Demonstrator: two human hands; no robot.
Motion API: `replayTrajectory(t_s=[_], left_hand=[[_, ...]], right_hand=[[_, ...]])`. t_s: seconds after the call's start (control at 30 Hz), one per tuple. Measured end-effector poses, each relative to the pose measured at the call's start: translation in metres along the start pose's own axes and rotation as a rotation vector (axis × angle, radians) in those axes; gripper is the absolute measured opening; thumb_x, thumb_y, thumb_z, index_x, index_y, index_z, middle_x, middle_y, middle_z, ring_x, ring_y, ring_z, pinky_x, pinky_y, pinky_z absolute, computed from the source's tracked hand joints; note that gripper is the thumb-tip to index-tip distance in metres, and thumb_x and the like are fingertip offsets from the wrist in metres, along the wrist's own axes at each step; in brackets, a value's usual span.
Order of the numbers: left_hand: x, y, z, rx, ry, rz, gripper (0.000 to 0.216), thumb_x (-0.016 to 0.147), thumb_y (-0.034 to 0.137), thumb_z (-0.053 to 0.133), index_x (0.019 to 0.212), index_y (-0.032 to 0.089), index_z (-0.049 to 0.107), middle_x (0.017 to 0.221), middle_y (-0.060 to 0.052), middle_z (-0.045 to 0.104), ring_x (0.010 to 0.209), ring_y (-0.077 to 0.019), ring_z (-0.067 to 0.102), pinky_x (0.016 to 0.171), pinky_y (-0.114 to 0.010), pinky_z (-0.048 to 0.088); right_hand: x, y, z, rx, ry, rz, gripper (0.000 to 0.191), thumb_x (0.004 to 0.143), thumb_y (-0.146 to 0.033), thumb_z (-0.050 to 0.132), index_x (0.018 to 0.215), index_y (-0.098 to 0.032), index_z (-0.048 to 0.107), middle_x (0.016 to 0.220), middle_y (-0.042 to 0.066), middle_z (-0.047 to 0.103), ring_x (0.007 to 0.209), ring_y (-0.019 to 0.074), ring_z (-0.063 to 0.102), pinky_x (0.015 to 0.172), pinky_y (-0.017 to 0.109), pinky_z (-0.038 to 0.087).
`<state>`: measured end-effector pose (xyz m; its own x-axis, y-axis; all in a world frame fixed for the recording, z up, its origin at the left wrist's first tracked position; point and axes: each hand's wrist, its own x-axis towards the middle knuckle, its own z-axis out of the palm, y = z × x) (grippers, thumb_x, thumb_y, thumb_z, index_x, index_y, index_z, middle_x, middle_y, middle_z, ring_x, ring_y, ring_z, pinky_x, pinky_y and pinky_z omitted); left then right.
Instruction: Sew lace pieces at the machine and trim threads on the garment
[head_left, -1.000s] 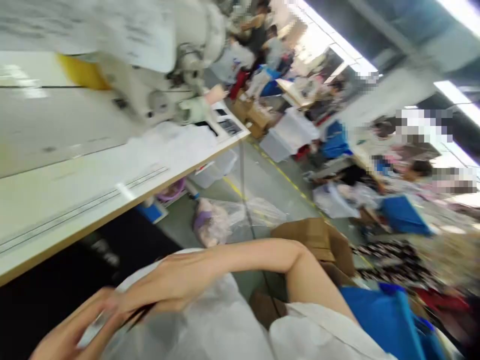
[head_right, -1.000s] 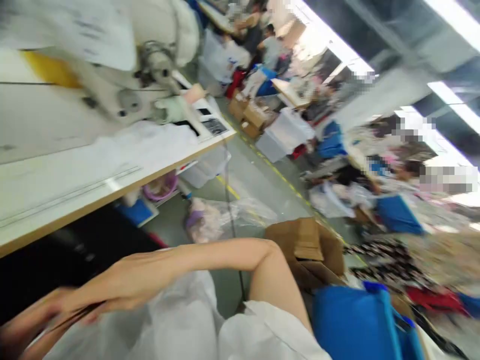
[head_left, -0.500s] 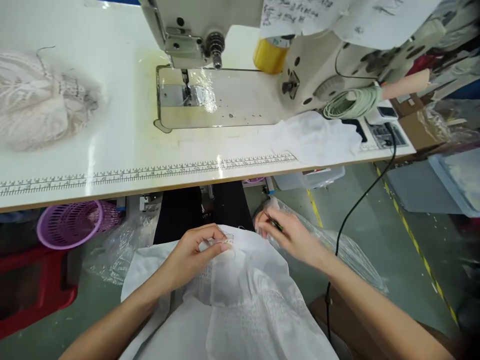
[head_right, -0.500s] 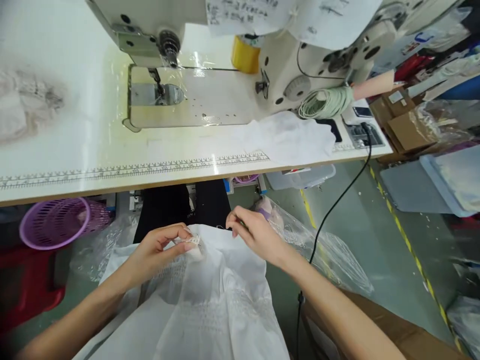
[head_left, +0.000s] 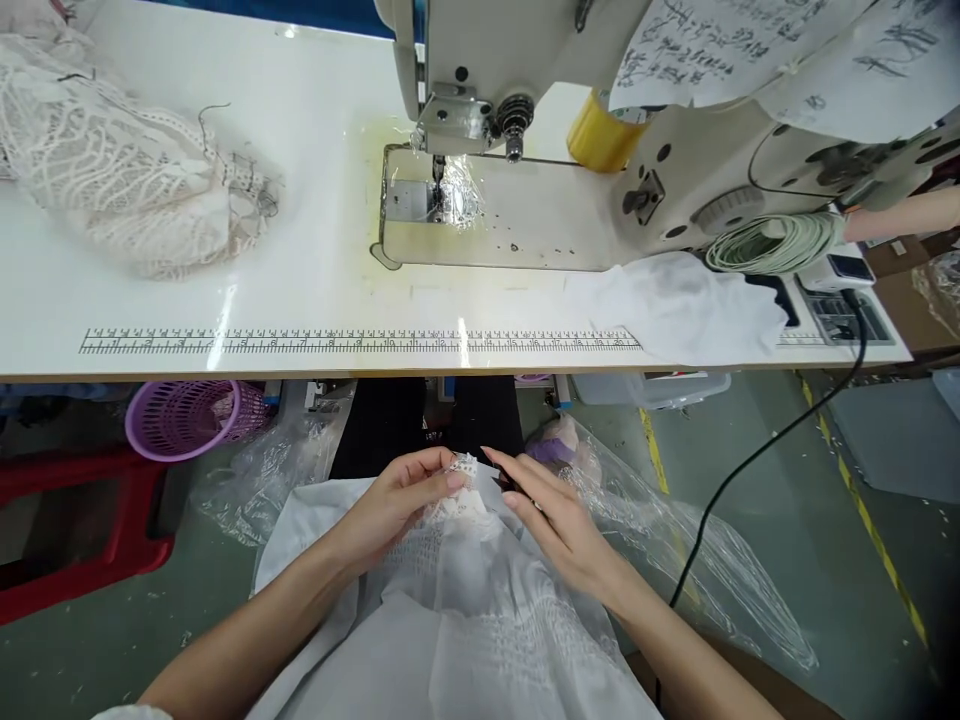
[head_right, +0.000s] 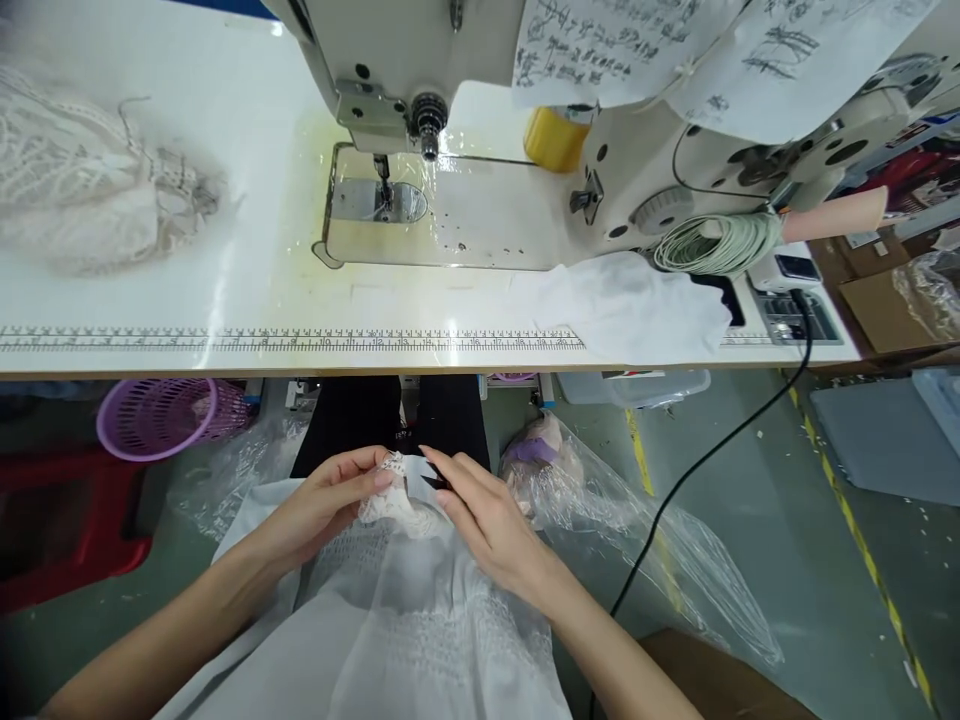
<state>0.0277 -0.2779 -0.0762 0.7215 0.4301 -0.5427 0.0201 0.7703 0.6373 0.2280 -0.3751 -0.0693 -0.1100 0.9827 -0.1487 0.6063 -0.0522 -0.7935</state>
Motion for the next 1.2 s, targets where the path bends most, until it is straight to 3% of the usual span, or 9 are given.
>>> replayTrajectory(t_s=[0.1, 0.17, 0.37, 0.5, 0.93, 1.2], left_hand=[[0.0, -0.002, 0.0, -0.035, -0.01, 0.001, 0.025, 0.083, 0.038, 0.073, 0.08, 0.016, 0.062, 0.077, 0.001, 0.055, 0.069, -0.0098, 0.048, 0.067, -0.021, 0.038], [0.0, -0.002, 0.0, -0.06, -0.007, 0.004, 0.025, 0.083, 0.037, 0.073, 0.078, 0.016, 0.061, 0.073, 0.002, 0.052, 0.066, -0.009, 0.045, 0.065, -0.02, 0.037], [-0.002, 0.001, 0.0, -0.097, -0.006, -0.006, 0.025, 0.085, 0.037, 0.072, 0.078, 0.016, 0.061, 0.074, 0.0, 0.053, 0.067, -0.01, 0.048, 0.066, -0.021, 0.04], [-0.004, 0.002, 0.0, -0.092, -0.019, -0.011, 0.023, 0.086, 0.038, 0.07, 0.083, 0.016, 0.063, 0.08, -0.002, 0.057, 0.073, -0.0121, 0.053, 0.071, -0.023, 0.042], [-0.002, -0.006, 0.001, -0.06, 0.0, -0.003, 0.027, 0.084, 0.038, 0.072, 0.076, 0.016, 0.06, 0.072, 0.002, 0.049, 0.067, -0.0096, 0.044, 0.066, -0.022, 0.037], [-0.003, -0.003, 0.002, -0.088, -0.042, 0.016, 0.022, 0.088, 0.036, 0.068, 0.083, 0.016, 0.062, 0.079, 0.001, 0.055, 0.072, -0.009, 0.048, 0.07, -0.021, 0.039]], right_hand=[[0.006, -0.006, 0.004, 0.009, 0.033, -0.105, 0.046, 0.104, -0.028, 0.035, 0.15, -0.028, 0.035, 0.096, 0.006, 0.06, 0.084, 0.0171, 0.058, 0.074, 0.03, 0.052], [0.008, -0.007, 0.005, -0.004, 0.054, -0.158, 0.047, 0.104, -0.026, 0.035, 0.15, -0.026, 0.033, 0.092, 0.004, 0.057, 0.078, 0.0158, 0.055, 0.07, 0.029, 0.05], [0.004, -0.001, 0.006, -0.051, 0.122, -0.156, 0.048, 0.104, -0.023, 0.035, 0.151, -0.028, 0.031, 0.088, 0.003, 0.055, 0.073, 0.015, 0.053, 0.063, 0.028, 0.047], [0.003, 0.001, 0.005, -0.033, 0.078, -0.108, 0.047, 0.104, -0.026, 0.035, 0.15, -0.028, 0.033, 0.089, 0.003, 0.056, 0.071, 0.0151, 0.053, 0.062, 0.028, 0.048], [0.012, -0.002, 0.005, -0.015, 0.074, -0.274, 0.05, 0.103, -0.021, 0.036, 0.152, -0.027, 0.029, 0.087, 0.001, 0.054, 0.072, 0.0142, 0.051, 0.064, 0.027, 0.045], [0.005, 0.002, 0.005, -0.077, 0.085, -0.204, 0.05, 0.103, -0.021, 0.035, 0.152, -0.029, 0.028, 0.085, 0.001, 0.052, 0.071, 0.0137, 0.051, 0.062, 0.026, 0.044]])
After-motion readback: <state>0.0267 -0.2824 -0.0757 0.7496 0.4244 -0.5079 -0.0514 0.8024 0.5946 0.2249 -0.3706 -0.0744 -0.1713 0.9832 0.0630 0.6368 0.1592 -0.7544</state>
